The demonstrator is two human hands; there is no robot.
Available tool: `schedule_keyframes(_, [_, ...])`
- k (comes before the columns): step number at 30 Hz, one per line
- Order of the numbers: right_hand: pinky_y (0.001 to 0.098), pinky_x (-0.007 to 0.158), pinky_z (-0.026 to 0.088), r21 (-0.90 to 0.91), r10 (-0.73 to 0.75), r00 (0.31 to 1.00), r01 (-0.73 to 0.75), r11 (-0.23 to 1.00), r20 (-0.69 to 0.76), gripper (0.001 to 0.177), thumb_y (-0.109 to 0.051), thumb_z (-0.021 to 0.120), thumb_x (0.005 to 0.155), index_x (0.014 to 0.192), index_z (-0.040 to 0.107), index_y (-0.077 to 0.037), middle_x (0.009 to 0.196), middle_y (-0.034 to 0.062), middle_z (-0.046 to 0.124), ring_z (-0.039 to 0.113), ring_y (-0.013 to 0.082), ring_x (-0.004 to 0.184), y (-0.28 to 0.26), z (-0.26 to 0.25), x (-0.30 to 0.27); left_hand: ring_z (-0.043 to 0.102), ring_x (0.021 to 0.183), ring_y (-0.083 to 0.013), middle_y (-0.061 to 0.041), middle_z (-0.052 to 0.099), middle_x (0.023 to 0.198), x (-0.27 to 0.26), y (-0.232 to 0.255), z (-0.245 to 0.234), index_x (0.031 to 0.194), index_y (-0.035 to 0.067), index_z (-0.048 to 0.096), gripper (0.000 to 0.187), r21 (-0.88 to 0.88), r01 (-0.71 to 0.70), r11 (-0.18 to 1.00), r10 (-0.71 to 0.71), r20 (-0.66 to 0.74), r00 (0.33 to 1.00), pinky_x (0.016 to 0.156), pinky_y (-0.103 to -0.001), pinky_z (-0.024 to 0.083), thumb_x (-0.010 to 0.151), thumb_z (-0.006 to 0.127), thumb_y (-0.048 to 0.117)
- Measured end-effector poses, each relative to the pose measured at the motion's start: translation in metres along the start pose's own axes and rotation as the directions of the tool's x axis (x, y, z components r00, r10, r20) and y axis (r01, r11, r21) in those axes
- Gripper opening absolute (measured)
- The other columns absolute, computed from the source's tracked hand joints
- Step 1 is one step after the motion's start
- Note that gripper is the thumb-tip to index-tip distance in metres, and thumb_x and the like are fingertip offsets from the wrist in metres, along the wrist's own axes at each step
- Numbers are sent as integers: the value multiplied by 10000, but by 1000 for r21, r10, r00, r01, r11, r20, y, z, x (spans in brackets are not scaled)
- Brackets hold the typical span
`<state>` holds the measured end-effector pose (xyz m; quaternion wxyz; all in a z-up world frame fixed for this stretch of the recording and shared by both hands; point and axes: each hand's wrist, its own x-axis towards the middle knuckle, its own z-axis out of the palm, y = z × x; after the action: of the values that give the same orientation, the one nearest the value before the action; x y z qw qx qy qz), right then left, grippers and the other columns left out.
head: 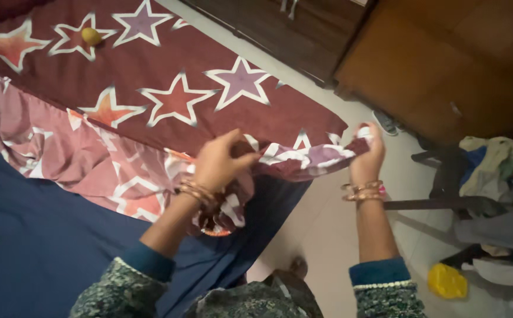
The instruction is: The person strips a bed by removing a pile of clothes, then pulling off a maroon star-patterned bedsheet and a pillowcase. The person folds the removed items and places them on the bed frame.
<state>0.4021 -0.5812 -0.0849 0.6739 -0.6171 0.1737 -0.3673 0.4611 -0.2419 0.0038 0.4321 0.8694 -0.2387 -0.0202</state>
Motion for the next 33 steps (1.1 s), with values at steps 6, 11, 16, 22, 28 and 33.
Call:
schedule_keyframes(6, [335, 691, 509, -441, -95, 852, 358, 823, 514, 138, -41, 553, 913, 1040, 604, -48, 847, 95, 676, 667, 192, 801, -72, 48, -45, 709, 875, -387, -213, 725, 942, 22, 28, 111, 1284, 113, 579, 670, 126, -87, 988, 43, 317, 947, 759, -480, 546, 720, 823, 382])
schedule_keyframes(11, [378, 783, 524, -393, -147, 710, 536, 747, 688, 179, -25, 627, 884, 1060, 596, -33, 944, 142, 669, 645, 241, 926, -73, 27, -33, 730, 910, -362, -192, 763, 939, 55, 36, 195, 951, 84, 771, 230, 181, 76, 981, -130, 306, 943, 810, -480, 561, 826, 687, 257])
schedule_keyframes(16, [374, 968, 531, -214, -205, 725, 441, 872, 658, 377, 8, 734, 837, 1188, 597, -14, 1142, 158, 626, 630, 217, 1109, -30, -28, 31, 702, 860, -408, -220, 737, 964, 105, 13, 230, 1054, 56, 733, 324, 40, -10, 999, 10, 8, 1000, 733, -514, 550, 766, 652, 180])
schedule_keyframes(22, [328, 801, 612, -613, 325, 753, 130, 779, 572, 412, -158, 847, 786, 1130, 632, -84, 994, 75, 749, 753, 191, 925, 141, -59, 79, 695, 903, -432, -243, 720, 930, 155, 21, 256, 978, 26, 705, 263, 175, 217, 960, -226, 34, 973, 788, -531, 545, 875, 626, 255])
schedule_keyframes(28, [510, 851, 519, -816, 549, 750, -20, 577, 369, 358, -375, 464, 1089, 1273, 654, -134, 1088, 214, 721, 672, 418, 1010, 301, -34, 56, 682, 893, -441, -241, 715, 923, 159, 47, 250, 964, 30, 708, 286, 122, 196, 973, -200, 22, 979, 765, -530, 535, 846, 644, 283])
schedule_keyframes(33, [455, 841, 541, -454, 236, 773, 75, 888, 589, 468, -387, 524, 992, 1361, 562, -103, 1104, 214, 711, 691, 392, 961, 323, -43, 29, 693, 892, -411, -211, 731, 919, 146, 60, 236, 945, 69, 729, 267, 128, 226, 966, -240, 113, 964, 778, -517, 533, 883, 622, 305])
